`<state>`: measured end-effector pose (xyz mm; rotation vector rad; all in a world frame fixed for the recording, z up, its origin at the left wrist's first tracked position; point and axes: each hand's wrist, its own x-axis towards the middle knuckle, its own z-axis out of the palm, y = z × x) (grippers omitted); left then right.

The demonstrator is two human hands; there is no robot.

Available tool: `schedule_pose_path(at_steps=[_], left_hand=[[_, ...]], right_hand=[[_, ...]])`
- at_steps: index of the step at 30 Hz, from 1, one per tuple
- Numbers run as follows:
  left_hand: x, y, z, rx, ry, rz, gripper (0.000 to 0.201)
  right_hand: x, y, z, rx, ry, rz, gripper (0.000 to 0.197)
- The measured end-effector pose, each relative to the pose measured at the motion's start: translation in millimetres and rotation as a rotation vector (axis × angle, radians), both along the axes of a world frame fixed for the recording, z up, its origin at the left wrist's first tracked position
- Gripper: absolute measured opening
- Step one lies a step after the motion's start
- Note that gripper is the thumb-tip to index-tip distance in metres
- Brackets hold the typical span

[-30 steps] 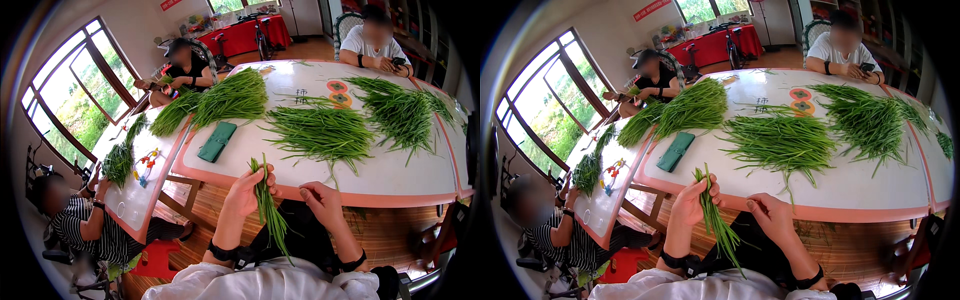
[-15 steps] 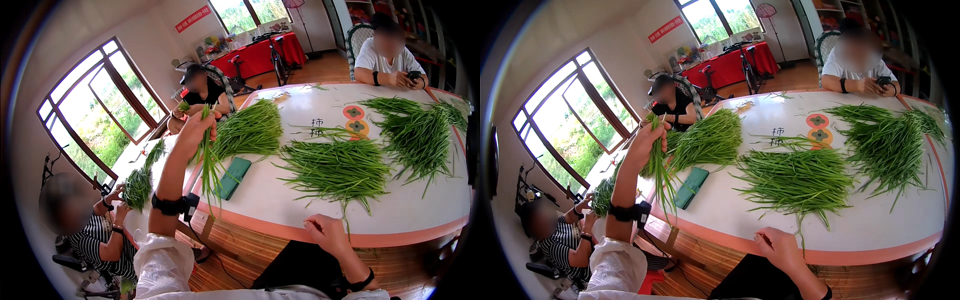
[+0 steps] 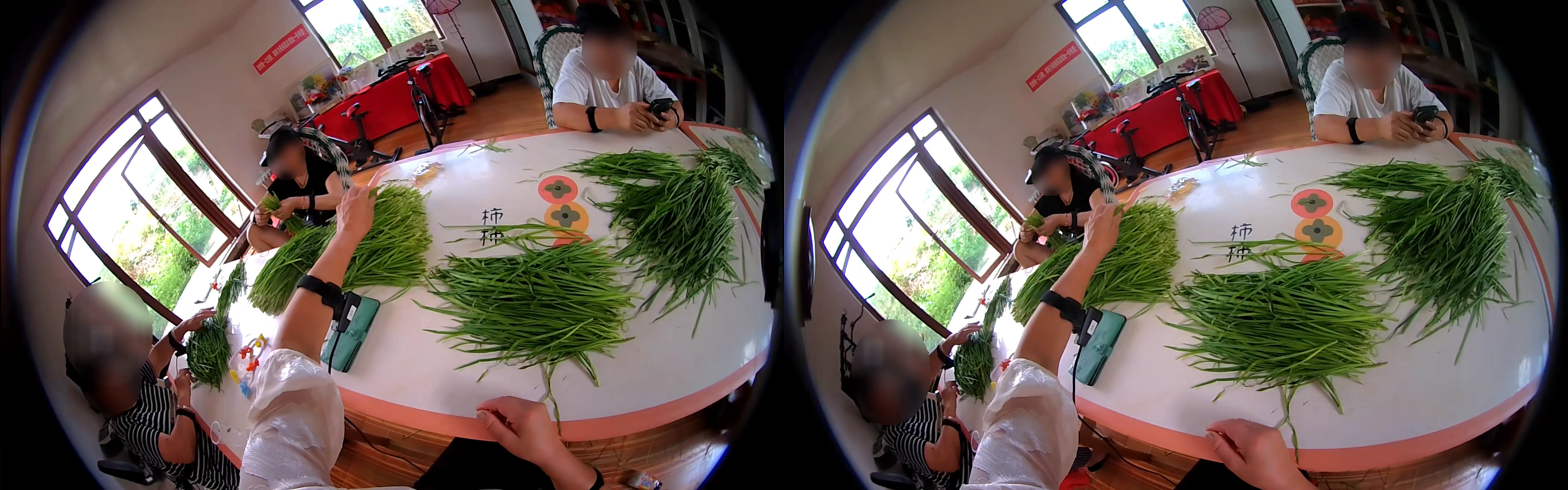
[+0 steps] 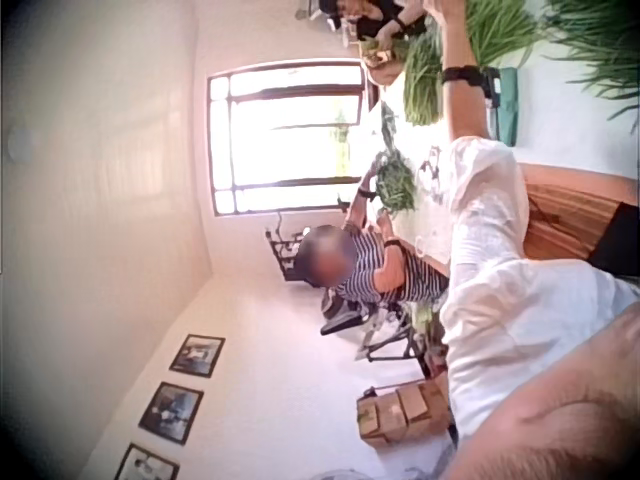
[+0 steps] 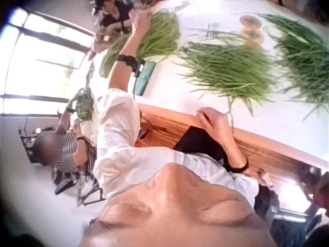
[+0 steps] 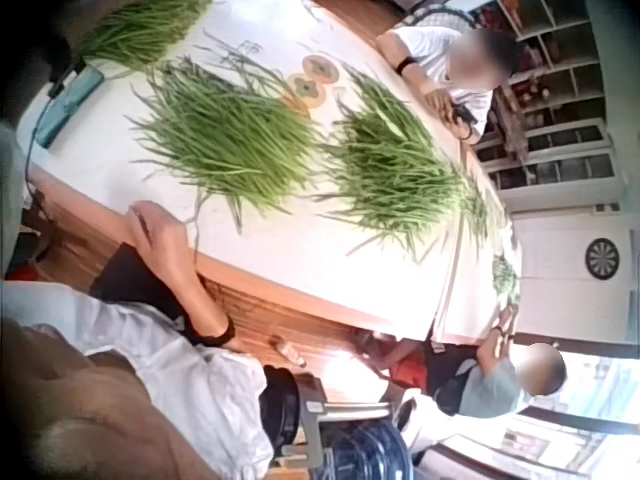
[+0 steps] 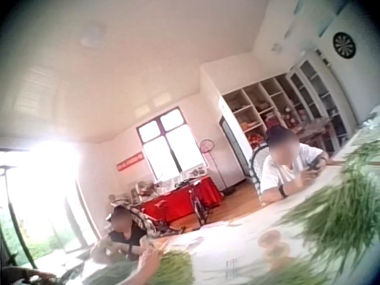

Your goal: The person holds long green stalks and strips away individual leaves or outer layers by hand, sorting the cleaned pieces into a pile on a table.

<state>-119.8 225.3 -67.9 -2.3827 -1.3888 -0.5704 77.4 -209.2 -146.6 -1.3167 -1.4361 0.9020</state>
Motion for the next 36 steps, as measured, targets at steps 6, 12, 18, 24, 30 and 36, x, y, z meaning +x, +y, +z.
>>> schedule_pose_path(at_steps=[6, 12, 18, 24, 30, 36], left_hand=[[25, -15, -8, -0.189, -0.161, 0.028, 0.043], [16, -21, 0, -0.128, -0.09, -0.036, 0.067], [26, -55, 27, -0.136, -0.03, -0.065, 0.068], [29, -135, 52, -0.465, -0.077, -0.262, 0.048], [19, -263, 32, -1.272, 0.21, -0.512, 0.04], [3, -361, -42, -1.492, 0.41, -0.666, 0.039]], right_hand=[[3, 1, -3, 0.044, 0.012, -0.004, 0.018], [3, -1, -6, 0.086, 0.057, -0.005, 0.017], [5, -2, -20, 0.114, 0.072, 0.018, 0.017], [5, -3, -16, 0.076, 0.048, 0.047, 0.017], [7, -1, -31, 0.185, 0.031, -0.016, 0.017], [-3, 1, -32, 0.201, -0.021, -0.037, 0.017]])
